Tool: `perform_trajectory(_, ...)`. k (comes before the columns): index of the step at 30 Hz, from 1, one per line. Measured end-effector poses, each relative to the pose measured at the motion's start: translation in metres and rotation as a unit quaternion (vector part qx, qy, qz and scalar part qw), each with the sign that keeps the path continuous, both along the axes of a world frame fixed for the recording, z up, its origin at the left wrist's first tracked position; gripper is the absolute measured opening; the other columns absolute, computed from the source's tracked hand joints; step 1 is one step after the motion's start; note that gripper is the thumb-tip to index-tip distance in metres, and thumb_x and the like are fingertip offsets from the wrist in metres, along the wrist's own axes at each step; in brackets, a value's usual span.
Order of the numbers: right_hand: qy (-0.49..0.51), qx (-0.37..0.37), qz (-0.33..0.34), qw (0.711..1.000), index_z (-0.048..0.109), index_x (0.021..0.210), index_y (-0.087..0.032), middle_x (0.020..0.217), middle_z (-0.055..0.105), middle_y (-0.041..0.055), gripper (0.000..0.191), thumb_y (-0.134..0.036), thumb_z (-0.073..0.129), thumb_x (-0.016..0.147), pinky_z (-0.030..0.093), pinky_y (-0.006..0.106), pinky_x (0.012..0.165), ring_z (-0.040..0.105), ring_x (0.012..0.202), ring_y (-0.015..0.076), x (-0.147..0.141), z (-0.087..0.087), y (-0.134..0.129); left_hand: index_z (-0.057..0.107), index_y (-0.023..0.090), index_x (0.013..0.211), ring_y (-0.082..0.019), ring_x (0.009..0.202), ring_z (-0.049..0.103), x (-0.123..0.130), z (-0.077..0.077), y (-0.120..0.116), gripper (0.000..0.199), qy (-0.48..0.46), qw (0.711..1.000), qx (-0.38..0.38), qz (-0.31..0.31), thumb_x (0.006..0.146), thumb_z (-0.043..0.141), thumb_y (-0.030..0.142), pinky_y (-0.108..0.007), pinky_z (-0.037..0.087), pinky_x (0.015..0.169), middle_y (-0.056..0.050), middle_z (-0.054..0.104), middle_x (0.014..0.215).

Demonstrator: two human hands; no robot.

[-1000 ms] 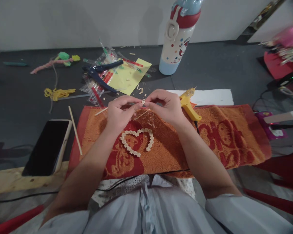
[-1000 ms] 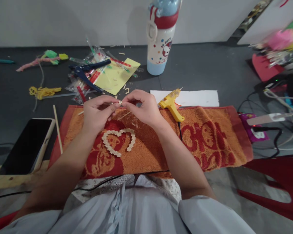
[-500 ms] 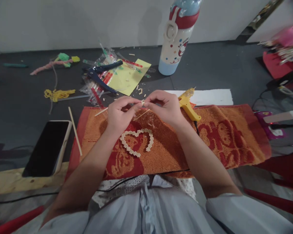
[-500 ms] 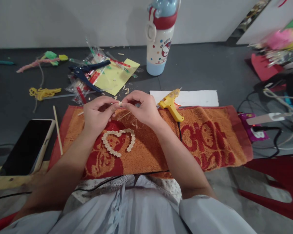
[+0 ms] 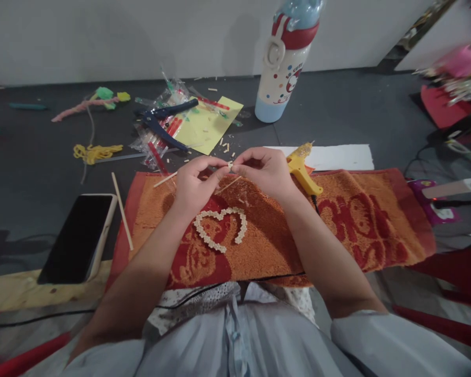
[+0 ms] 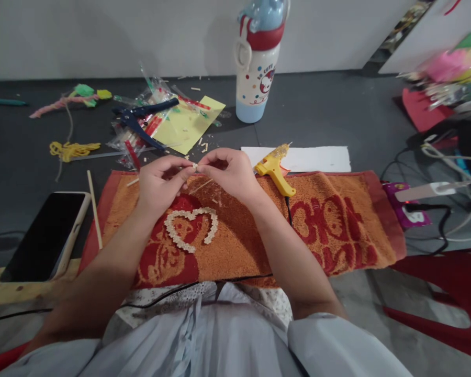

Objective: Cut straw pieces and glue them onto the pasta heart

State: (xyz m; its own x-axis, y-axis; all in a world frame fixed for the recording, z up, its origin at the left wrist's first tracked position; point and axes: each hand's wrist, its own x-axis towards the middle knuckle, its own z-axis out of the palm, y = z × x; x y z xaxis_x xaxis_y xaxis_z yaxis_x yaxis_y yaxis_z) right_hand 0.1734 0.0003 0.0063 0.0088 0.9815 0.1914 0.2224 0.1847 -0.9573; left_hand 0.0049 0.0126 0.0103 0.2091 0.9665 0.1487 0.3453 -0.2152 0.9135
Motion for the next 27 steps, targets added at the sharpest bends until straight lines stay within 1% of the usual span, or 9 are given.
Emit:
perform_trajectory(5,-0.002,0.014,0.015,1.0,0.067,0.07,-0.016,0.066,0.064,-0.0003,0.008,-0.022,0.068,0.074,0.044,0.025,0.058,0.055,0.062,0.0094,0.0009,-0.0011,0.0001,0.07,0.022,0.083,-0.013,0.074,0.063,0.0005,-0.0004,-0.0002,0.014,0.009,1.0,-0.006,0.007,0.076,0.069,0.034,-0.021,0.045,0.055,-0.003,0.07,0.081)
perform_trajectory(8,-0.01,0.03,0.016,0.999,0.066,0.068,-0.016,0.066,0.064,-0.0005,0.008,-0.022,0.068,0.073,0.043,0.025,0.058,0.054,0.062,0.0096,0.0011,-0.0008,-0.0001,0.069,0.021,0.082,-0.012,0.071,0.063,0.0007,-0.0015,-0.0004,0.014,0.002,1.0,0.002,0.006,0.076,0.069,0.034,-0.021,0.045,0.055,-0.002,0.07,0.082)
perform_trajectory(13,-0.026,0.044,0.015,0.999,0.067,0.067,-0.017,0.067,0.064,-0.0004,0.008,-0.022,0.069,0.074,0.043,0.025,0.059,0.054,0.063,0.0096,0.0009,-0.0001,-0.0003,0.069,0.022,0.083,-0.013,0.074,0.063,0.0007,-0.0026,-0.0009,0.015,0.009,1.0,0.009,0.004,0.077,0.069,0.036,-0.02,0.045,0.056,-0.003,0.07,0.085)
perform_trajectory(20,-0.025,0.059,0.012,0.998,0.067,0.067,-0.017,0.067,0.064,-0.0007,0.009,-0.021,0.07,0.074,0.042,0.026,0.059,0.053,0.063,0.0096,0.0005,0.0003,-0.0011,0.069,0.022,0.082,-0.012,0.074,0.062,0.0,-0.0026,-0.0015,0.015,0.023,0.998,0.049,-0.011,0.08,0.067,0.037,-0.021,0.047,0.059,-0.003,0.07,0.086)
perform_trajectory(27,-0.033,0.076,0.017,0.996,0.067,0.067,-0.016,0.067,0.065,-0.0002,0.008,-0.019,0.069,0.074,0.041,0.026,0.059,0.055,0.063,0.0097,0.0009,0.0005,-0.0013,0.07,0.021,0.083,-0.012,0.075,0.063,-0.0004,-0.0059,-0.0012,0.017,0.019,0.997,0.071,-0.009,0.081,0.067,0.037,-0.02,0.049,0.06,-0.003,0.07,0.087)
